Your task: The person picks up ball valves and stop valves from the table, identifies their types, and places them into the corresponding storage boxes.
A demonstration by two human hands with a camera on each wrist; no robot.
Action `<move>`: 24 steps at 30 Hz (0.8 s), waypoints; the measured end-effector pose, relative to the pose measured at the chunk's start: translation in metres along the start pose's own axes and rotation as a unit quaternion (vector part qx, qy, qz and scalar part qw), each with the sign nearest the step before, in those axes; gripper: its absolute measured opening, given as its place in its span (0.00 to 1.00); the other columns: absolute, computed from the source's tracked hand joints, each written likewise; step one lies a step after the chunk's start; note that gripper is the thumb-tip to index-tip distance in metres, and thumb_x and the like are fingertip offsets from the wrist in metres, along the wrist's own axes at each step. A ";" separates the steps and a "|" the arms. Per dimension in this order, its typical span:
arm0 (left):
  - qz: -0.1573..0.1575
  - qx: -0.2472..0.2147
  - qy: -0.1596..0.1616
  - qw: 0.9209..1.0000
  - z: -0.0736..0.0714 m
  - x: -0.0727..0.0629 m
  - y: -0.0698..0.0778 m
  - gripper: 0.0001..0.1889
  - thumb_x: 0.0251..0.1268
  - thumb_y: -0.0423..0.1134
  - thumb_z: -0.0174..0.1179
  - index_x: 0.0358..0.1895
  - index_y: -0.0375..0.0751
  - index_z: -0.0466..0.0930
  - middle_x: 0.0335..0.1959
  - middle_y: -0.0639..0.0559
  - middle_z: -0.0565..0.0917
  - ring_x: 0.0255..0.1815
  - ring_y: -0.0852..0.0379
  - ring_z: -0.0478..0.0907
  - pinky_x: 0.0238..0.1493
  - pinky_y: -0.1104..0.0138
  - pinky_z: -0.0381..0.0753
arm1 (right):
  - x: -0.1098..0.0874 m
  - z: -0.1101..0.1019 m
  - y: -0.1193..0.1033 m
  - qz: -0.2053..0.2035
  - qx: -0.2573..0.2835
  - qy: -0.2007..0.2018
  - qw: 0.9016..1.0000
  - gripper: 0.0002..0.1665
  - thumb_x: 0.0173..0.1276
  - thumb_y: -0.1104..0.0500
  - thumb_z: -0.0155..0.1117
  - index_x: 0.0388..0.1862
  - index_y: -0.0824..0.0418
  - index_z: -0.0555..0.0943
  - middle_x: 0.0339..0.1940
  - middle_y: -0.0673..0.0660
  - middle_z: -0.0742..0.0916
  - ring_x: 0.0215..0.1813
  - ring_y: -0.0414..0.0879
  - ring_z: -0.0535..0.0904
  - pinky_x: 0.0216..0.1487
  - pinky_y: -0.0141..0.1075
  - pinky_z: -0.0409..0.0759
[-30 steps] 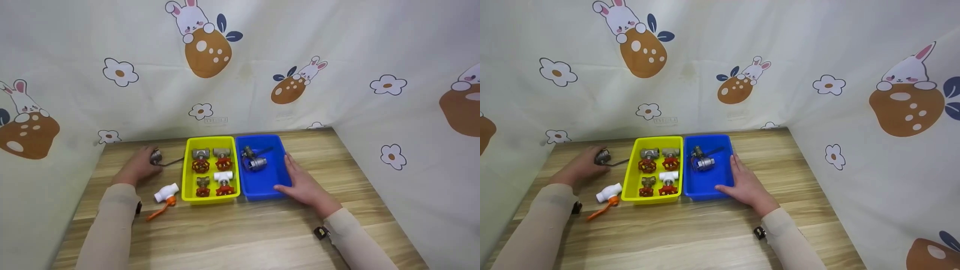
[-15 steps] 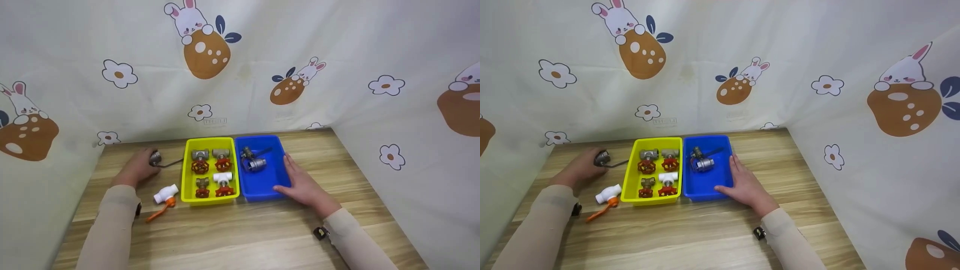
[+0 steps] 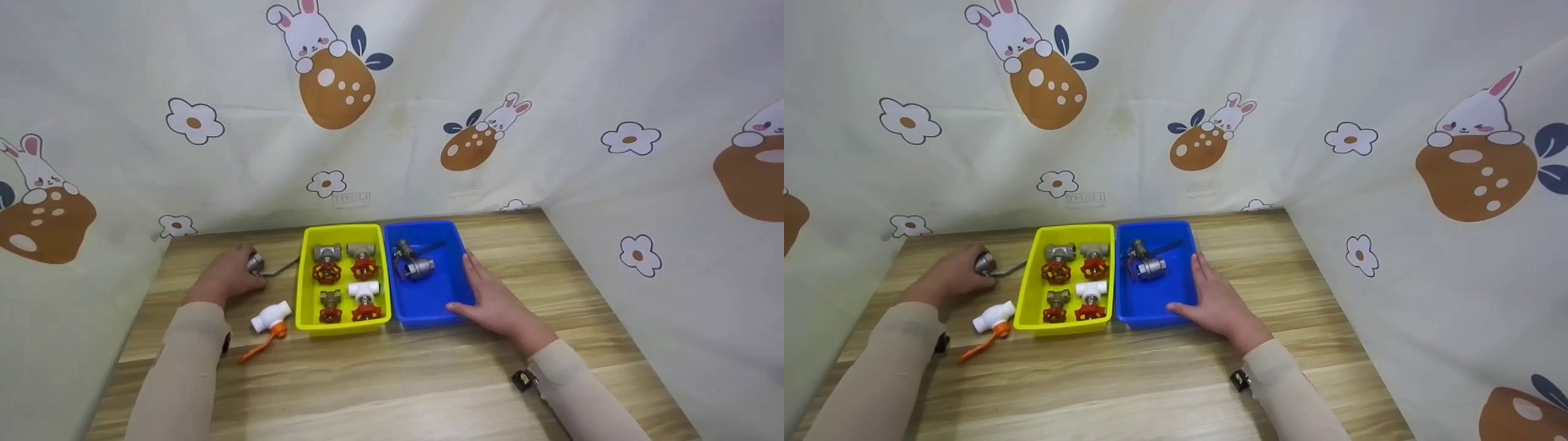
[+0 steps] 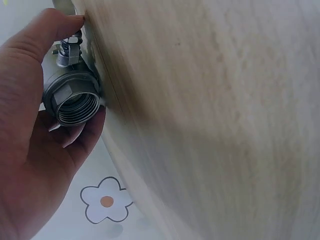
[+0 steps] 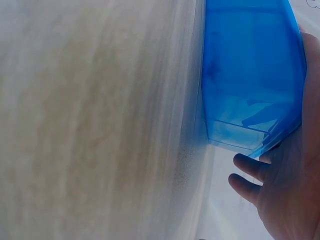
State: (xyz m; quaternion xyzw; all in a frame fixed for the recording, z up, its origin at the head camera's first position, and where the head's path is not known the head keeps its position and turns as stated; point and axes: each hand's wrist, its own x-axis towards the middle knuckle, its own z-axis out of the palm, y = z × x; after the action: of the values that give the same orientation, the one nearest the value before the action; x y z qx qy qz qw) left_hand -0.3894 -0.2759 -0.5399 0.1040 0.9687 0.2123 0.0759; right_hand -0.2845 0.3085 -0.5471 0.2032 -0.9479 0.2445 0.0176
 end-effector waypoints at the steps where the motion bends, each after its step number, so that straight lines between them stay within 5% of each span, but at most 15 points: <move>1: -0.006 -0.003 -0.005 1.000 -0.002 -0.003 0.005 0.43 0.63 0.50 0.77 0.72 0.25 0.70 0.60 0.28 0.79 0.59 0.31 0.78 0.67 0.33 0.77 | 0.000 0.000 0.000 0.001 -0.001 0.000 1.000 0.72 0.73 0.26 0.68 0.93 0.67 0.45 0.94 0.64 0.50 0.90 0.68 0.53 0.85 0.65 0.59; 11: -0.030 -0.003 -0.008 1.000 -0.002 -0.005 0.007 0.42 0.64 0.53 0.77 0.69 0.24 0.73 0.56 0.30 0.82 0.53 0.34 0.80 0.63 0.36 0.80 | -0.001 -0.001 -0.003 0.006 -0.002 -0.003 1.000 0.70 0.74 0.27 0.68 0.93 0.66 0.45 0.94 0.63 0.50 0.90 0.68 0.52 0.85 0.66 0.58; 19: -0.070 -0.036 -0.004 0.997 -0.005 -0.008 0.011 0.34 0.67 0.59 0.73 0.57 0.30 0.78 0.48 0.36 0.83 0.44 0.40 0.79 0.49 0.47 0.82 | -0.001 -0.001 -0.002 0.007 -0.001 -0.005 1.000 0.72 0.74 0.25 0.67 0.93 0.66 0.44 0.94 0.63 0.49 0.90 0.68 0.51 0.85 0.65 0.58; 24: -0.062 -0.043 0.009 0.997 -0.007 -0.009 0.013 0.32 0.68 0.61 0.72 0.51 0.31 0.78 0.42 0.38 0.82 0.39 0.42 0.77 0.40 0.52 0.80 | -0.001 0.000 -0.001 -0.001 0.002 0.002 1.000 0.72 0.74 0.26 0.69 0.92 0.68 0.46 0.94 0.66 0.51 0.90 0.69 0.52 0.85 0.65 0.59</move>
State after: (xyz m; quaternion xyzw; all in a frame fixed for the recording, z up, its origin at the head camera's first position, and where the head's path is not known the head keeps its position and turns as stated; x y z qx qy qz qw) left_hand -0.3794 -0.2694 -0.5277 0.0383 0.9639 0.2496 0.0850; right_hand -0.2835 0.3082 -0.5470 0.2036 -0.9473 0.2466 0.0191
